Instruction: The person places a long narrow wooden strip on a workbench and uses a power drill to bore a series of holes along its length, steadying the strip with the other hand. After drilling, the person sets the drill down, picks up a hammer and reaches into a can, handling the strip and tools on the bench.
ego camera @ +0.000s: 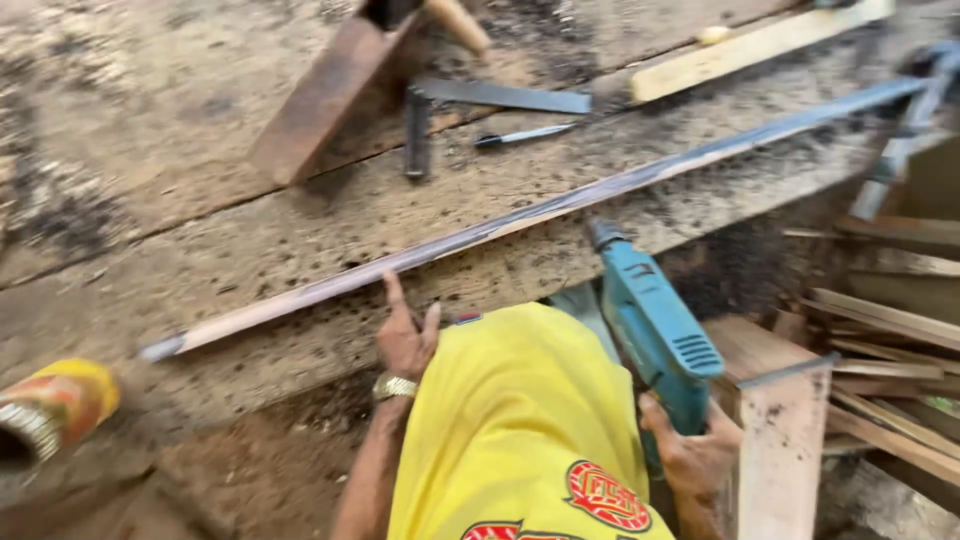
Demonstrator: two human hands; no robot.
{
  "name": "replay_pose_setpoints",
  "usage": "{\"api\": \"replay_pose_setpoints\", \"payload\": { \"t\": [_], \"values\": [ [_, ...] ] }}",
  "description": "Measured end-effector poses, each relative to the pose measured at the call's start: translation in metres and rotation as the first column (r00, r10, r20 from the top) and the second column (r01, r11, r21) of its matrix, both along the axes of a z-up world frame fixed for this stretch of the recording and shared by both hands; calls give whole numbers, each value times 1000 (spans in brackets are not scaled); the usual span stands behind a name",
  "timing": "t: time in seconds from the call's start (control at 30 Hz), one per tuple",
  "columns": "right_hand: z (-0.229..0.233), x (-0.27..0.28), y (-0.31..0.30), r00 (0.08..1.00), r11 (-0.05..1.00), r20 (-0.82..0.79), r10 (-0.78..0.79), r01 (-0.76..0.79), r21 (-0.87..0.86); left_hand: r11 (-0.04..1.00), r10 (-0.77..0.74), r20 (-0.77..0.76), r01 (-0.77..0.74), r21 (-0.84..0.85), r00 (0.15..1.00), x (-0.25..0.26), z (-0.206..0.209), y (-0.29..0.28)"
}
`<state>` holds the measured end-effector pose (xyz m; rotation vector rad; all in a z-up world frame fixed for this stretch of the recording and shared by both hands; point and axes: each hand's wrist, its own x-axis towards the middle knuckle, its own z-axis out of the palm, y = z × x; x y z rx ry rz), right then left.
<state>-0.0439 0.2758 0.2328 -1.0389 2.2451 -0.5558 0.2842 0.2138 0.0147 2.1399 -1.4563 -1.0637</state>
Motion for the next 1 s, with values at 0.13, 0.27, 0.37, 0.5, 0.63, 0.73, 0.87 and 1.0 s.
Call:
{"api": "replay_pose_setpoints", "payload": {
  "t": [0.13,0.27,0.37,0.5,0.63,0.73,0.87,1.0],
  "values": [
    [-2,-4,-3,997,999,73,23,-24,23,989,30,95,-16,-148,995,-14,-7,2],
    [-4,-6,-1,932,970,310,186,-225,93,997,6,87,1,-80,996,-6,25,3],
    [-13,-11,-6,860,941,438,261,-328,83,1000,-7,123,6,11,992,3,16,3],
    [-14,-19,-5,863,935,426,272,-341,93,991,-73,35,69,118,997,-3,9,0],
    [-16,-20,-2,955,968,234,182,-216,127,987,-159,6,159,8,987,-4,14,3],
    [-11,-15,3,1000,991,11,23,-25,131,981,-186,-19,184,-66,982,-6,10,-5],
    [2,3,-12,997,999,-63,42,-41,31,957,-255,88,239,164,963,-4,14,-11],
    [6,12,-24,997,997,8,72,-72,-40,926,-343,171,301,230,924,0,7,-13]
  ]
}}
